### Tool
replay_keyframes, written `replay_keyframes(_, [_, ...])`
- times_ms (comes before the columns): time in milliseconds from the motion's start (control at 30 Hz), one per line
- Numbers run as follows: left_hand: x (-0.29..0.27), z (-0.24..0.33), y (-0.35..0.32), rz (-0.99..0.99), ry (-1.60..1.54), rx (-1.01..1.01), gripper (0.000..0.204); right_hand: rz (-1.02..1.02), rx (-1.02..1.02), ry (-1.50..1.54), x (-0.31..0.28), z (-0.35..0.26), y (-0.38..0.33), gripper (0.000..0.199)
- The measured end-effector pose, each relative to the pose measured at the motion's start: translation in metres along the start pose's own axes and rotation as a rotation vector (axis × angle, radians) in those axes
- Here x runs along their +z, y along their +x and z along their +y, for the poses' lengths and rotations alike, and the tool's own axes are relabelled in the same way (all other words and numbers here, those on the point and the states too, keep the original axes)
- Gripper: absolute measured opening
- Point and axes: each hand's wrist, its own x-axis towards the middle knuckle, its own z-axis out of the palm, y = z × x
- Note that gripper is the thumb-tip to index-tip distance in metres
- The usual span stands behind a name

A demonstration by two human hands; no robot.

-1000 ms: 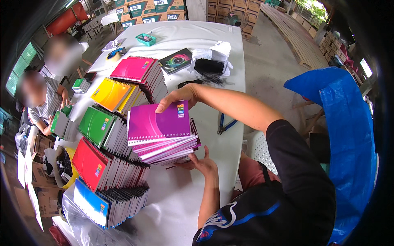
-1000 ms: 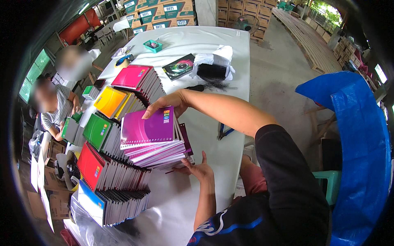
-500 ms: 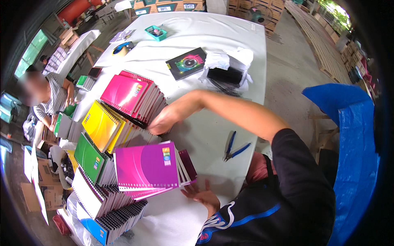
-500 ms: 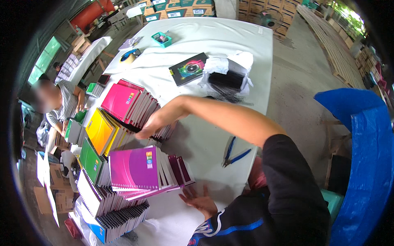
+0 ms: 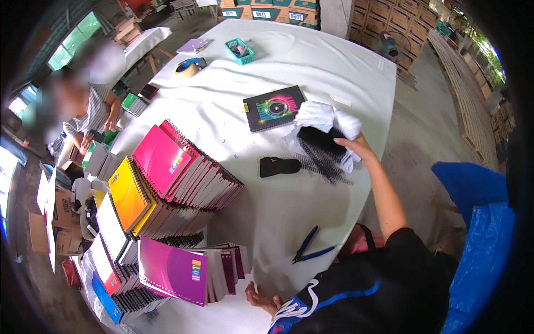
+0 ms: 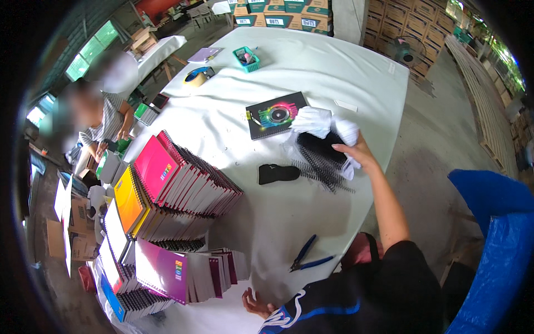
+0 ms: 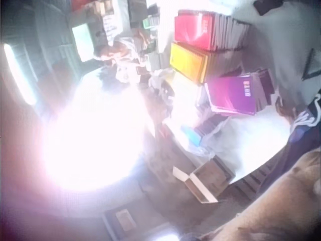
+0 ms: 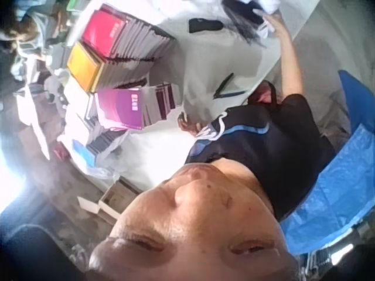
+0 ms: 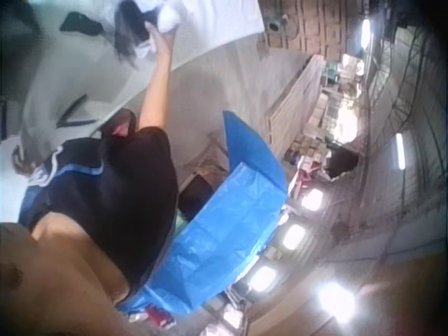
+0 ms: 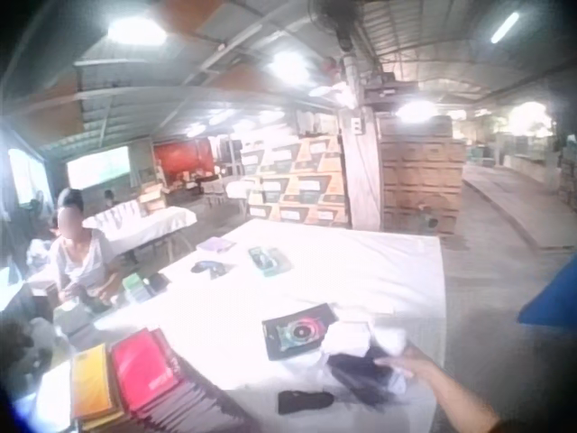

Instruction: The person uses pliers to cut the spiral binding off a stack of notebooks. They then place the notebooks into a cardboard box and later reattach spiral bindings to individual notebooks, stacking them on the table.

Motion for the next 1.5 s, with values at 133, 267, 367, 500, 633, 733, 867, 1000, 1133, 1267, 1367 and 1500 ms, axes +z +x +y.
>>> replay_keyframes(133, [0.001, 0.03, 0.004, -0.101, 0.067, -0.093, 0.09, 0.342, -0.015, 0.203, 0.02, -0.03, 0.014, 0.06])
replay_keyframes(267, [0.002, 0.037, 0.005, -0.164, 0.127, -0.079, 0.088, 0.588, -0.902, -0.376, 0.023, -0.024, -0.019, 0.031])
replay_keyframes(367, [0.005, 0.042, 0.007, -0.186, 0.182, -0.034, 0.088, 0.418, -1.154, -0.525, 0.045, 0.036, -0.028, 0.018])
replay_keyframes(500, [0.008, 0.04, 0.006, -0.08, 0.309, 0.122, 0.087, 0.319, -1.12, -0.378, 0.048, 0.023, -0.02, 0.017])
replay_keyframes(633, [0.032, 0.056, -0.005, 0.096, 0.543, 0.375, 0.08, 0.404, -1.171, -0.238, 0.036, -0.003, 0.005, 0.022])
replay_keyframes(733, [0.084, 0.079, -0.013, 0.122, 0.676, 0.477, 0.071, 0.383, -1.123, -0.086, 0.036, -0.017, 0.025, 0.023])
replay_keyframes(867, [0.2, 0.122, 0.006, -0.429, 0.62, 0.357, 0.069, 0.288, -1.145, -0.109, 0.039, 0.001, 0.04, 0.02])
replay_keyframes(1000, [0.275, 0.102, 0.018, -0.654, 0.704, 0.217, 0.083, 0.129, -1.082, -0.096, 0.034, -0.004, 0.025, 0.017])
replay_keyframes(1133, [0.321, 0.084, 0.024, -0.661, 0.84, 0.172, 0.09, 0.115, -1.056, -0.24, 0.022, -0.002, 0.046, 0.016])
replay_keyframes(1267, [0.35, 0.071, 0.028, -0.633, 0.95, 0.131, 0.086, 0.247, -0.953, -0.103, 0.016, -0.002, 0.048, 0.019])
replay_keyframes(1367, [0.365, 0.065, 0.034, -0.534, 0.92, 0.084, 0.084, 0.215, -1.113, -0.081, 0.007, -0.002, 0.044, 0.022])
replay_keyframes(1500, [0.373, 0.054, 0.057, -0.425, 0.91, 0.06, 0.083, 0.127, -1.289, -0.114, -0.001, 0.002, 0.04, 0.02])
